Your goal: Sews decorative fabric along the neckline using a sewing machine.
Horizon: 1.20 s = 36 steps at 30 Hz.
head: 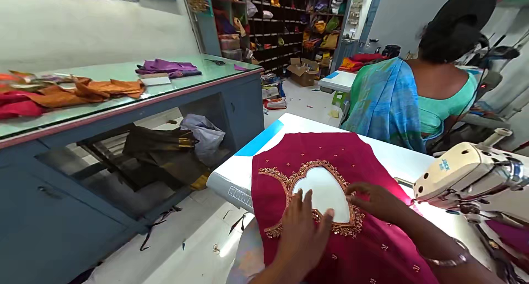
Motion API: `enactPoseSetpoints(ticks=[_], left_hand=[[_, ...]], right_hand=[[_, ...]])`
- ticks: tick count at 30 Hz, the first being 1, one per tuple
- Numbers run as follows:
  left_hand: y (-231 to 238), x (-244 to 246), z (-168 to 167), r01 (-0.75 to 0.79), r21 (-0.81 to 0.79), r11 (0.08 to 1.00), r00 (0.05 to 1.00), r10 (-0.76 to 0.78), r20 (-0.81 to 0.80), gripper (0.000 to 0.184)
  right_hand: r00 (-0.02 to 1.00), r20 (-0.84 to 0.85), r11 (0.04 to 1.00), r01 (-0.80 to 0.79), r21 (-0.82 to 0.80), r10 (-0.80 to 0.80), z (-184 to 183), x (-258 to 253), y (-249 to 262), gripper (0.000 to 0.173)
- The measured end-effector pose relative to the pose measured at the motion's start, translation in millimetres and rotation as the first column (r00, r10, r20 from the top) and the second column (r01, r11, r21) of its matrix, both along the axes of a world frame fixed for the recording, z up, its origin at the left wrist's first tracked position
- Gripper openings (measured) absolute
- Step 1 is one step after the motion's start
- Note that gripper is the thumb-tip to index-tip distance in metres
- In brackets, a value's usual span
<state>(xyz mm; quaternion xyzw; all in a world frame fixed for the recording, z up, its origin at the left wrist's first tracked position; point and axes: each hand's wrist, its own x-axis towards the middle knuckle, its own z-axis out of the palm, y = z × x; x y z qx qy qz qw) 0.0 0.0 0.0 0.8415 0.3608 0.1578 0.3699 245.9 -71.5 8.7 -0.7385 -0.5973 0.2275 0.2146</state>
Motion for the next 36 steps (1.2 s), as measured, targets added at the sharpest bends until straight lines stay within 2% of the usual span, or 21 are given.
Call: enactPoseSetpoints(ticks=[4,6,8,12,15,17,18,21,23,26,28,31,36], left_hand=[[-18.8,53.9,-27.8,-0.048,0.171,0.984,0.959,0.094,-0.268,0.103],[-15.2,63.2,-32.3,-0.056,0.208,0.976,0.941,0.122,-0.317,0.107],[-6.2,62.6,-35.0,-0.087,0.259,0.962,0.937,0.168,-0.306,0.100],[23.3,46.4,-48.1,-0.207,0.412,0.887,0.942,0.295,-0.162,0.069],[43.8,38.6,-58.0,-0.192,0.388,0.902,0.917,0.305,-0.255,0.066],[49.9,39.1,-64.4,-0.160,0.336,0.928,0.900,0.277,-0.336,0.070],[50.9,40.0,-70.1,-0.171,0.360,0.917,0.904,0.291,-0.314,0.071],[53.5,40.0,-76.5,-0.180,0.386,0.905,0.908,0.303,-0.288,0.070],[54.6,39.2,-80.5,-0.187,0.416,0.890,0.917,0.310,-0.251,0.067],[57.5,37.9,-83.8,-0.196,0.443,0.875,0.927,0.313,-0.209,0.065],[62.6,36.6,-82.7,-0.187,0.436,0.880,0.927,0.305,-0.217,0.064],[78.9,28.6,-83.7,-0.151,0.450,0.880,0.937,0.272,-0.220,0.065],[90.7,20.7,-89.0,-0.120,0.487,0.865,0.969,0.209,-0.131,0.071]], right_hand=[[0.990,0.110,0.985,0.068,0.157,-0.085,-42.8,46.0,7.0,0.043],[0.982,0.153,0.981,0.082,0.174,-0.109,-50.1,52.0,9.0,0.046],[0.976,0.171,0.976,0.101,0.193,-0.135,-49.5,55.6,13.8,0.047],[0.956,0.233,0.963,0.120,0.243,-0.178,-41.7,74.7,34.3,0.047],[0.953,0.204,0.957,0.176,0.229,-0.224,-35.2,87.7,59.1,0.049],[0.945,0.134,0.947,0.275,0.169,-0.298,-31.7,95.6,79.1,0.051],[0.928,0.107,0.929,0.339,0.148,-0.355,-31.7,99.9,87.5,0.053],[0.795,0.074,0.796,0.591,0.130,-0.602,-41.4,109.0,99.1,0.066],[0.728,0.099,0.735,0.674,0.080,-0.678,-55.4,116.6,100.2,0.081],[0.721,0.298,0.752,0.659,-0.014,-0.626,-74.0,121.6,102.6,0.082],[0.716,0.360,0.751,0.657,-0.060,-0.598,-76.8,118.9,103.5,0.082],[0.720,0.370,0.758,0.650,-0.062,-0.587,-80.1,104.6,101.8,0.081],[0.774,0.315,0.827,0.558,0.067,-0.549,-85.0,58.5,93.5,0.063]])
